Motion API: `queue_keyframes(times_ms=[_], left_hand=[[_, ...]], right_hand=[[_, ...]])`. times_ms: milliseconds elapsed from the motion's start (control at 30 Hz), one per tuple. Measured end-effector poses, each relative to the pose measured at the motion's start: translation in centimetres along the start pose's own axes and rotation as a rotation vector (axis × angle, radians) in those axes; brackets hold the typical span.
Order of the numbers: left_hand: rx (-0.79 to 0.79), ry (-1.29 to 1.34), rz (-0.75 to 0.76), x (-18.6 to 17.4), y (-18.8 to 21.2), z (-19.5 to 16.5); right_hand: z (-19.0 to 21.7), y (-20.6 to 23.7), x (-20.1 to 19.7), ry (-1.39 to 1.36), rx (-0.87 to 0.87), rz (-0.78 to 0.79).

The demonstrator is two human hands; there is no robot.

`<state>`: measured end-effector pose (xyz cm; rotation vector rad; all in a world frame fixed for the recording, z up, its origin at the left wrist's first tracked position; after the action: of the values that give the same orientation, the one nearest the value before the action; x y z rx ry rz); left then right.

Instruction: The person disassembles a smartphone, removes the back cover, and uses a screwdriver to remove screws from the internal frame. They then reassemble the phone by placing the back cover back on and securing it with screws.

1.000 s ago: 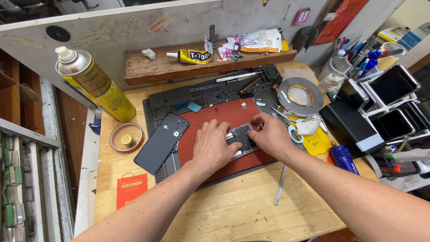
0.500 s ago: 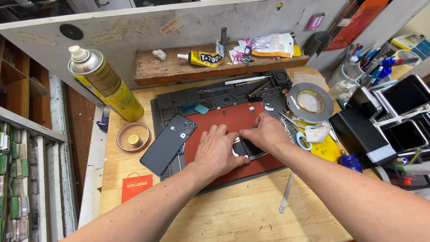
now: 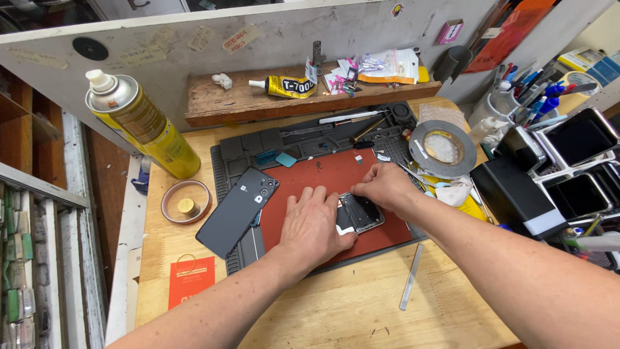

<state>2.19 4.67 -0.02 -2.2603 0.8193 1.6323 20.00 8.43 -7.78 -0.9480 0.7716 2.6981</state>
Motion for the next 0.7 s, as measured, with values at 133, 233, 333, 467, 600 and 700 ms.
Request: queue_keyframes(times_ms=[133, 233, 333, 467, 600, 700], left_hand=[[0.021, 0.011, -0.01, -0.1, -0.1, -0.3], [0.025, -0.008, 0.009, -0.1, -0.3, -0.4], [-0.019, -0.015, 0.049, 0.1, -0.5, -0.1], [-0.021, -0.012, 0.043, -0.1, -0.2, -0.1], [-0.007, -0.015, 0.026, -0.3, -0.3, -0.1], [-0.001, -0.007, 0.036, 0.0, 0.0, -0.2]], right_hand=[[0.5, -0.2, -0.2, 0.083, -0.018, -0.033], [0.5, -0.2, 0.1, 0.057, -0.017, -0.033], [-0.2, -0.4, 0.7, -0.1, 0.044, 0.085], [-0.6, -0.1, 1.2, -0.21, 0.099, 0.185], [0.2, 0.1, 0.7, -0.15, 0.056, 0.122], [0.1, 0.4, 0.9, -0.146, 0.089, 0.13]])
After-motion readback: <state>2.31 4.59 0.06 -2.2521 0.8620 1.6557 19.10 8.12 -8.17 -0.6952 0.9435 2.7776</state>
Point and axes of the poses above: each hand's wrist, its own y-axis away from the middle knuckle, its own x-axis out of the palm, z = x × y, the point moved 10 cm from there along -y, towards the middle knuckle, and after that the axes turned 4 degrees about -y, right-handed, at the moved point
